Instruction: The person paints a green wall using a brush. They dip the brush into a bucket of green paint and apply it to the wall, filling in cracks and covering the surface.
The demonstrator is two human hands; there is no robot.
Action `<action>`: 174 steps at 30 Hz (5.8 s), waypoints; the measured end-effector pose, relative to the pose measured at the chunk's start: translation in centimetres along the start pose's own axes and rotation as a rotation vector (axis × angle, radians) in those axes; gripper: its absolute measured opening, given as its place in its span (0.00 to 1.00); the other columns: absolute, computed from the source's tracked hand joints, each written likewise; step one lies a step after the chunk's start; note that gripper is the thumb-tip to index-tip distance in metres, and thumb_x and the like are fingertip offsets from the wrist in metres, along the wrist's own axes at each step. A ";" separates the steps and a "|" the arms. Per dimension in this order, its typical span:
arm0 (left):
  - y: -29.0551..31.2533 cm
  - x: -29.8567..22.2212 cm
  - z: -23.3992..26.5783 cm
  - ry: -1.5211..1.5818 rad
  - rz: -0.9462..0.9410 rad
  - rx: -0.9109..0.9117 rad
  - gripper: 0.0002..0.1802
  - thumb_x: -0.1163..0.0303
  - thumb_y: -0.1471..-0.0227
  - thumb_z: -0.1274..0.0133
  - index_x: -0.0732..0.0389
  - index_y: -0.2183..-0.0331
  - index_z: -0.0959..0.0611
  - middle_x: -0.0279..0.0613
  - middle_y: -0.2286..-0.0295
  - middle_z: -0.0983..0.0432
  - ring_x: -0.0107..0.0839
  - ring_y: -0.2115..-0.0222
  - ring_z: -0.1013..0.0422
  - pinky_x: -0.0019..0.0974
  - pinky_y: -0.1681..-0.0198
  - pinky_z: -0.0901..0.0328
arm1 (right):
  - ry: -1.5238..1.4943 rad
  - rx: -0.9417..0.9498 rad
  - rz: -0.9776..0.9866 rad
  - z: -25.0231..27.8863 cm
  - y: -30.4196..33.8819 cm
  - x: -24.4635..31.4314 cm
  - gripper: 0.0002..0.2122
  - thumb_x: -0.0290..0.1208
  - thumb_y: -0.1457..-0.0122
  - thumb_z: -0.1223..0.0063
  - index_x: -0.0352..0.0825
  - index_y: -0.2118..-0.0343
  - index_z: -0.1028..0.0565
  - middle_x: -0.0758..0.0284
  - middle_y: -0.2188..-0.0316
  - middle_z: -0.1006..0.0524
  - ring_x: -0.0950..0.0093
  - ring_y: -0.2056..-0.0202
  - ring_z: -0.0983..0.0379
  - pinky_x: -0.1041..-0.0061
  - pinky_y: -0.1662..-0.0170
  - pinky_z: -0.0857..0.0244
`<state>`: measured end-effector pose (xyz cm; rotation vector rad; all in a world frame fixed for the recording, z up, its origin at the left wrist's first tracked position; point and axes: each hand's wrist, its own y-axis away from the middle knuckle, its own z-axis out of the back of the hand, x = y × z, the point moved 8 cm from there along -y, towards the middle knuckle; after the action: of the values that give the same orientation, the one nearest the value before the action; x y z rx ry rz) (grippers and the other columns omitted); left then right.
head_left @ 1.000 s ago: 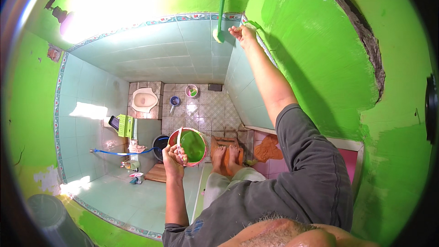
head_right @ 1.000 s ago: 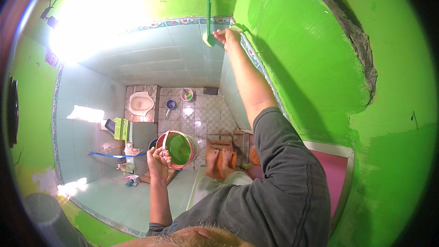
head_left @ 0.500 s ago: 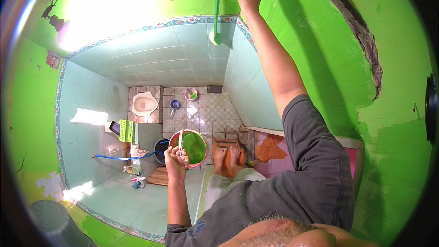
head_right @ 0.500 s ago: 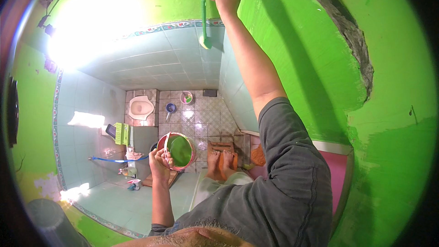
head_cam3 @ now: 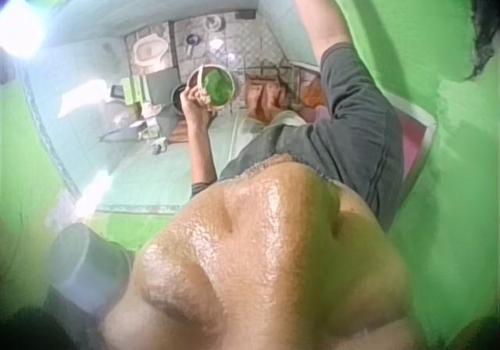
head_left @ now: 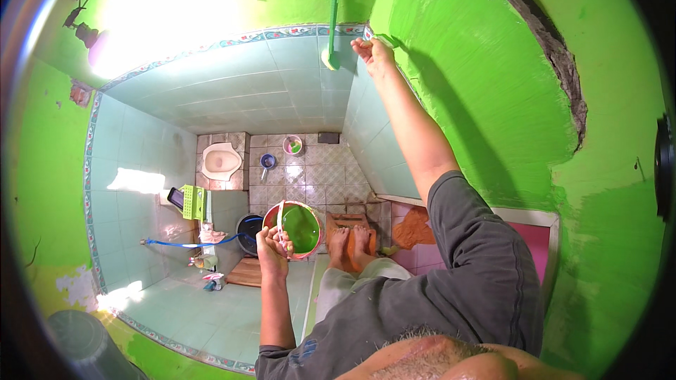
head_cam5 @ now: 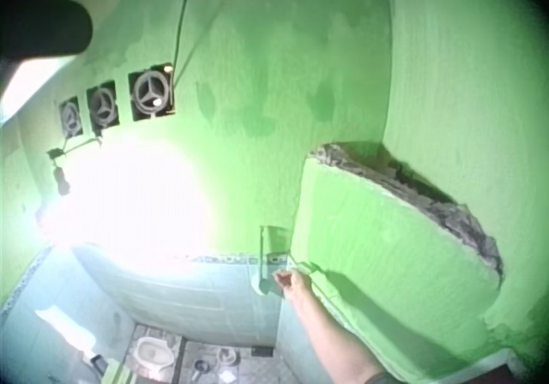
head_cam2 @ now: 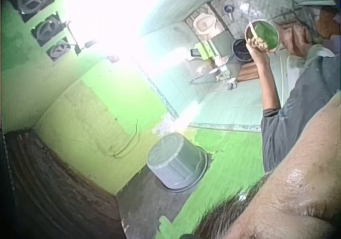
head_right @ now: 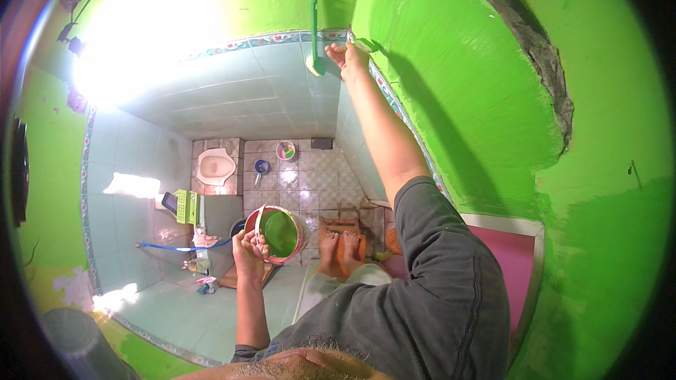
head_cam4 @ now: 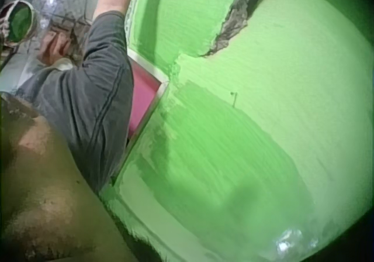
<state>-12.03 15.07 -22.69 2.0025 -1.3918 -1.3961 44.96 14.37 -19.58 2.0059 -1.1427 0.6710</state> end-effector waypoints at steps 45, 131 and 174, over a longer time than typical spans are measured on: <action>-0.2 0.6 -0.6 0.002 -0.001 -0.016 0.20 0.53 0.42 0.60 0.61 0.65 0.28 0.35 0.79 0.31 0.25 0.83 0.37 0.27 0.80 0.41 | 0.066 0.082 0.013 -2.1 6.6 2.2 0.18 0.30 0.34 0.62 0.28 0.81 0.32 0.52 0.67 0.24 0.62 0.75 0.21 0.71 0.68 0.21; -1.2 2.7 3.7 0.016 -0.007 -0.106 0.20 0.53 0.42 0.62 0.61 0.64 0.27 0.35 0.79 0.31 0.27 0.83 0.36 0.30 0.81 0.42 | -0.067 -0.141 0.005 -3.1 -9.5 0.0 0.07 0.14 0.43 0.65 0.19 0.73 0.33 0.49 0.73 0.25 0.60 0.76 0.22 0.70 0.72 0.20; 0.1 0.4 -1.4 0.031 -0.020 0.084 0.19 0.55 0.42 0.60 0.63 0.64 0.28 0.35 0.78 0.30 0.24 0.82 0.37 0.26 0.80 0.40 | 0.398 0.185 0.215 -4.0 14.4 7.4 0.20 0.36 0.34 0.60 0.31 0.83 0.33 0.55 0.72 0.22 0.70 0.81 0.24 0.73 0.76 0.25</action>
<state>-10.90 14.34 -22.15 2.0873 -1.4427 -1.3296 35.45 8.77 -7.04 1.7967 -1.0889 1.2639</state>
